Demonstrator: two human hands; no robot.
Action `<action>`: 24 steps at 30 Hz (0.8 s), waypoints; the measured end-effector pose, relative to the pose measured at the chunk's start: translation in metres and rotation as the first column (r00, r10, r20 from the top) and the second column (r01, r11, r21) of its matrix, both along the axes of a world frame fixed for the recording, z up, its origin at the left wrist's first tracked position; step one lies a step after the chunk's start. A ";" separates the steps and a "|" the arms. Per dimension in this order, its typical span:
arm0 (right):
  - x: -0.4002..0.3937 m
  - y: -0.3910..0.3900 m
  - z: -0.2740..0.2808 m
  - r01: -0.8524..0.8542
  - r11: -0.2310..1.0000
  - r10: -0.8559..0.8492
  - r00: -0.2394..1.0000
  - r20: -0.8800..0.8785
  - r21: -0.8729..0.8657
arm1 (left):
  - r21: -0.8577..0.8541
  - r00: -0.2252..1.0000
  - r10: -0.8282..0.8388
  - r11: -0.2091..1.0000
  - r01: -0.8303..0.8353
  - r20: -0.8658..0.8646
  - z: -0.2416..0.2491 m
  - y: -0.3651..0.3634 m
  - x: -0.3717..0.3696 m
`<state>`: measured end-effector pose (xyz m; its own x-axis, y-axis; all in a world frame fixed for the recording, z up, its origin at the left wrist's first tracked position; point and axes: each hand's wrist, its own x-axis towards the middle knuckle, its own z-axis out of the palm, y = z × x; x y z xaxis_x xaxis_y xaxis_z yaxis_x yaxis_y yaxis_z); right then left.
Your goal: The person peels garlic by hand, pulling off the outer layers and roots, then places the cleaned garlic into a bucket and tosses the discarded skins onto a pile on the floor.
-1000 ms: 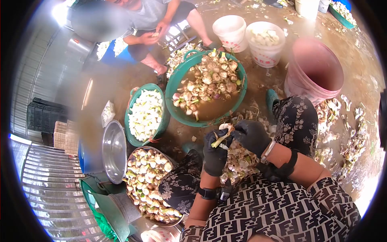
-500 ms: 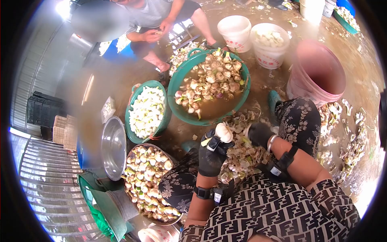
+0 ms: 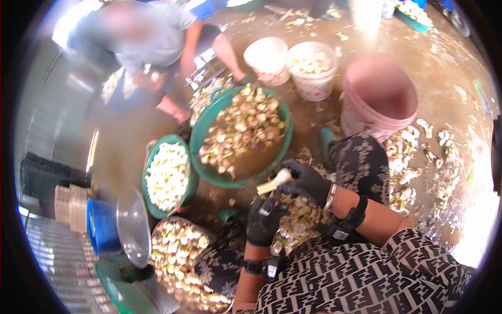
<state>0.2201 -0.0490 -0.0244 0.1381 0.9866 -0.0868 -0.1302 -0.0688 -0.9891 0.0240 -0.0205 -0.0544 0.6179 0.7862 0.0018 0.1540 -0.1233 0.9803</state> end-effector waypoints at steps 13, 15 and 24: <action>0.172 0.024 0.060 0.319 0.913 -0.404 0.790 -0.462 -0.253 | -0.097 0.905 -0.183 0.983 0.158 -0.385 -0.028 0.011 0.009; 0.211 0.066 0.032 0.334 0.920 -0.388 0.713 -0.583 -0.204 | -0.215 0.988 -0.114 0.972 0.090 -0.103 -0.039 0.007 0.010; 0.136 0.068 0.043 -0.099 0.990 0.126 0.948 -0.293 0.104 | 0.369 0.881 -0.008 0.906 0.206 -0.472 -0.041 0.072 0.018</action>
